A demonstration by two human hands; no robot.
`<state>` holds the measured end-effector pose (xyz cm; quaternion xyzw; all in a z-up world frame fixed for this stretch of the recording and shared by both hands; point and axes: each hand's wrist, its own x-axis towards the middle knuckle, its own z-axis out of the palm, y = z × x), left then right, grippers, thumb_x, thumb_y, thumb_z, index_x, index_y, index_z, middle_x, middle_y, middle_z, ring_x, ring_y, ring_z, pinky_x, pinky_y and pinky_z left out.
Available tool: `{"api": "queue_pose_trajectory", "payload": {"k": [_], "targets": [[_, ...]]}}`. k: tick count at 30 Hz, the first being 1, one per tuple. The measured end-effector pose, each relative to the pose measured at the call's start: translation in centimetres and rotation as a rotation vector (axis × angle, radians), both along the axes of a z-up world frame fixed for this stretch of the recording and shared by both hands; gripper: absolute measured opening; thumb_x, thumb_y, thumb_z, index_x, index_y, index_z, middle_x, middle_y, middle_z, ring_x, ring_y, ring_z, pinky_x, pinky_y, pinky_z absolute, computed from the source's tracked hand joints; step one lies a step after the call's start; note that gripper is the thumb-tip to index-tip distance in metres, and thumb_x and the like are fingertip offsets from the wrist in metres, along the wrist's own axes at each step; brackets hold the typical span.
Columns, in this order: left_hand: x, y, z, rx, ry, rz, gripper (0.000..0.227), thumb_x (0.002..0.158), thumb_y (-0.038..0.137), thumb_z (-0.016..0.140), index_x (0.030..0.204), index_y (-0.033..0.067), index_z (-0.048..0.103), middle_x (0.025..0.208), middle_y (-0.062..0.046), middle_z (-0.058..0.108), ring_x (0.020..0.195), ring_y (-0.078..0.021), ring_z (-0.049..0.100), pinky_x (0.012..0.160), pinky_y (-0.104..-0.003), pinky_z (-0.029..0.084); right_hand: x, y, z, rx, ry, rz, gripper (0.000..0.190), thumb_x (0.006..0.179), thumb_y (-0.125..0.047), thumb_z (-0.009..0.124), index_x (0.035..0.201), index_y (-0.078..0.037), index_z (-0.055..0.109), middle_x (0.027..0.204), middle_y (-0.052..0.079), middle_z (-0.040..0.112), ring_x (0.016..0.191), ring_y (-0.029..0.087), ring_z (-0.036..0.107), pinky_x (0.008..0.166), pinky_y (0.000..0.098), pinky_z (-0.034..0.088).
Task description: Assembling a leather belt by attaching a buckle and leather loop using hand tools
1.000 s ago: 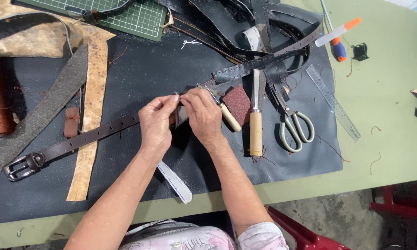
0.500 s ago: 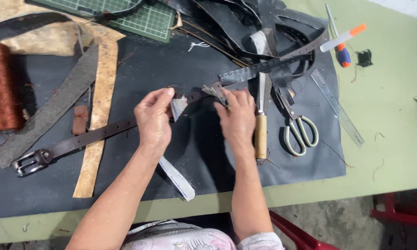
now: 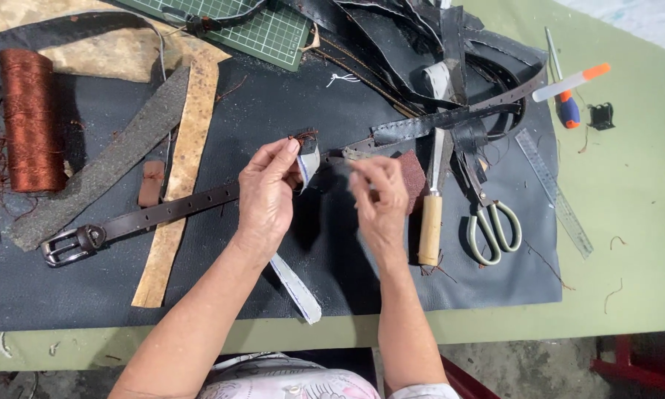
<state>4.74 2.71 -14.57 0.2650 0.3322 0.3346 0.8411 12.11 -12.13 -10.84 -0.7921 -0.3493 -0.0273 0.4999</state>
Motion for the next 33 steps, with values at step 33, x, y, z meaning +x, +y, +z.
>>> {"api": "queue_pose_trajectory", "payload": {"k": [33], "targets": [[-0.2,-1.9,0.5,0.115,-0.007,-0.085,0.017,0.087,0.007,0.081,0.100,-0.0027,0.077,0.084,-0.020,0.077,0.071,-0.0249,0.076,0.068,-0.037,0.069,-2.1,1.2,1.1,-0.021,-0.267,-0.031,0.018,0.094,-0.003,0.071,0.106,-0.013,0.080,0.095,0.006,0.069,0.078,0.023,0.068,0.066,0.0328,0.059]]}}
